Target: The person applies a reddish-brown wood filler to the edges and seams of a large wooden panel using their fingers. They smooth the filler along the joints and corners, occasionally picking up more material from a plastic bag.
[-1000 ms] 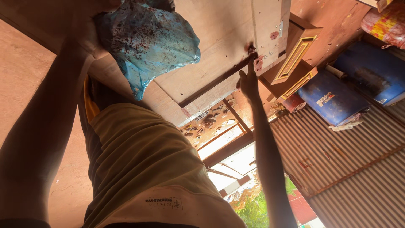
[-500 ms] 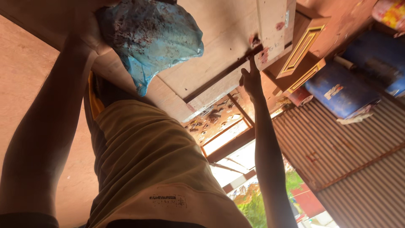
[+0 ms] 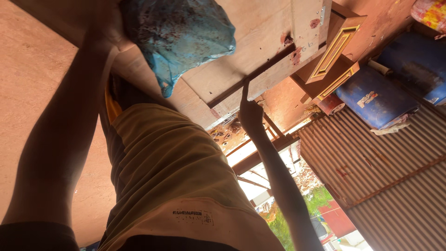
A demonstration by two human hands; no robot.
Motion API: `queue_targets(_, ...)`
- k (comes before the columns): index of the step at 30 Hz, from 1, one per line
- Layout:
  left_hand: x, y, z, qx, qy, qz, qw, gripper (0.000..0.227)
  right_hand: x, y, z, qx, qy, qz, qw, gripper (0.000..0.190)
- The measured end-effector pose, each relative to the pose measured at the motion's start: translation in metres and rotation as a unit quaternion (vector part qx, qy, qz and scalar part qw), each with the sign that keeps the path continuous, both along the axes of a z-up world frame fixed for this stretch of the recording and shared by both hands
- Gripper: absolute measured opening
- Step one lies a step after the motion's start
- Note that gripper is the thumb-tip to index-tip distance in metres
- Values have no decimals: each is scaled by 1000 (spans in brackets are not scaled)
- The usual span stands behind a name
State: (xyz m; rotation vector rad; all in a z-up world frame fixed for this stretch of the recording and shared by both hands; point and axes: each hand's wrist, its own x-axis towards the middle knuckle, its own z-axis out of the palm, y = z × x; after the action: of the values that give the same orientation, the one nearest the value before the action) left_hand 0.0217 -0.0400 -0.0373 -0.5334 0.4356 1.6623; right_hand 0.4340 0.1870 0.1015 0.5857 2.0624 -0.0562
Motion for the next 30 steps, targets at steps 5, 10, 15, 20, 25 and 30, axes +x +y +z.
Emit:
queue_targets(5,0,3,2,7,1,3,1000,77,-8,46,5,38,64,206,976,103)
queue_targets(10,2,2,-1,14,1,-2,1000,81,-17,51,-26,-86,67,-365,925,80)
queue_targets(15,1,-4,-6,18,-5,3,1000,86,6,-40,-39,-109,84,-420,897,90)
queue_targets(20,-13,3,-5,28,1,7,1000,90,-17,-83,-17,-3,97,-67,993,91)
queue_targets(25,-12,21,19,64,-13,10,998,94,-126,-67,26,-28,253,-174,951,38)
queue_targets(30,8,49,59,102,-19,-38,994,99,-206,-80,13,-50,499,-83,861,27)
